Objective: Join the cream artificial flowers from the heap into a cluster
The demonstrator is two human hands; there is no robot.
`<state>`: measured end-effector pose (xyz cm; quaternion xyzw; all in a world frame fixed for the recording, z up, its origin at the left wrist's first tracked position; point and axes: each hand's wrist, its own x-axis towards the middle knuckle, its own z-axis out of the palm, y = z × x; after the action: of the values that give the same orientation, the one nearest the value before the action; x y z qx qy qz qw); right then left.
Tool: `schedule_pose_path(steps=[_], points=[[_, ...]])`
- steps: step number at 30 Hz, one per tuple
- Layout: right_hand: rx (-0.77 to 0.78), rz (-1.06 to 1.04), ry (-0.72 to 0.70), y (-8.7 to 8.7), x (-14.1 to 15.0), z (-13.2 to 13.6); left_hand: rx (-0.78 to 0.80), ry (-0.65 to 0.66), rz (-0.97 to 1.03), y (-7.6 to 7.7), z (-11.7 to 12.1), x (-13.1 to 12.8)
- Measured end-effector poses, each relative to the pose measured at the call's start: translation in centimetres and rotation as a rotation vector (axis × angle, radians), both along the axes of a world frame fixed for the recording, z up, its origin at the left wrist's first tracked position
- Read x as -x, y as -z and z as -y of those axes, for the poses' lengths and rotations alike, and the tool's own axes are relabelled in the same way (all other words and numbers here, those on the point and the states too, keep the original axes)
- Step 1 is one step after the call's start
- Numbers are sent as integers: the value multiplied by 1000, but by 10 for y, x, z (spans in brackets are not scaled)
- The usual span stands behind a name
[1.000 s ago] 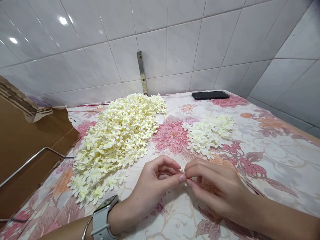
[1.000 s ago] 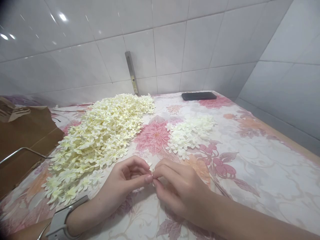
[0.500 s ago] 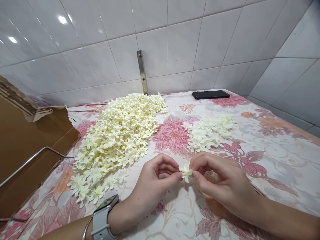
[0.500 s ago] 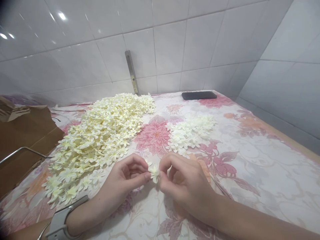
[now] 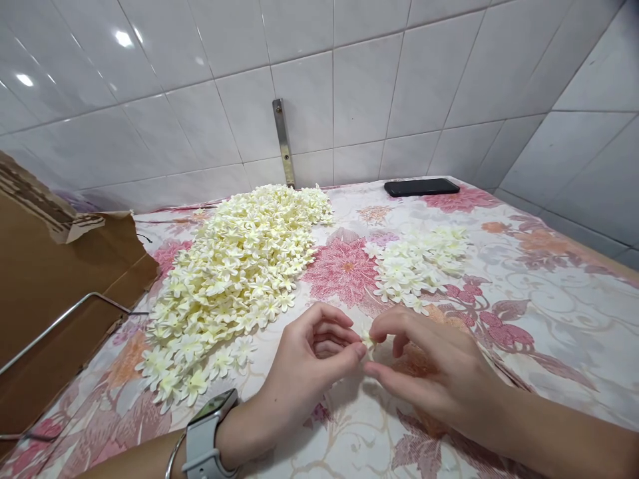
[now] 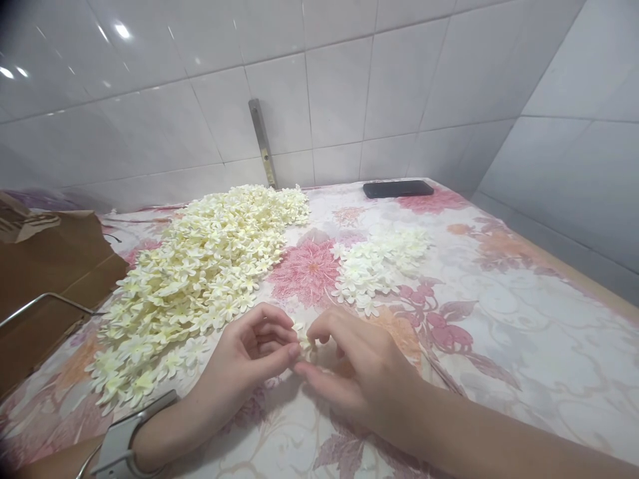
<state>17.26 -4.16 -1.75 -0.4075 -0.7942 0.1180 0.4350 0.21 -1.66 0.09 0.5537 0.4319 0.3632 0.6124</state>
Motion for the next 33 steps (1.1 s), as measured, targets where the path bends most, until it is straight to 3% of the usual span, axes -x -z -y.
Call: schedule_pose_path(steps=[5, 15, 23, 33], points=[[57, -19, -24, -2, 1, -1, -161, 42, -86, 0, 4, 3], [78, -38, -8, -2, -1, 2, -81, 25, -127, 3, 2, 1], [74, -41, -56, 0, 0, 4, -164, 35, -158, 3, 3, 2], [349, -223, -24, -4, 1, 1, -147, 25, -126, 1, 3, 2]])
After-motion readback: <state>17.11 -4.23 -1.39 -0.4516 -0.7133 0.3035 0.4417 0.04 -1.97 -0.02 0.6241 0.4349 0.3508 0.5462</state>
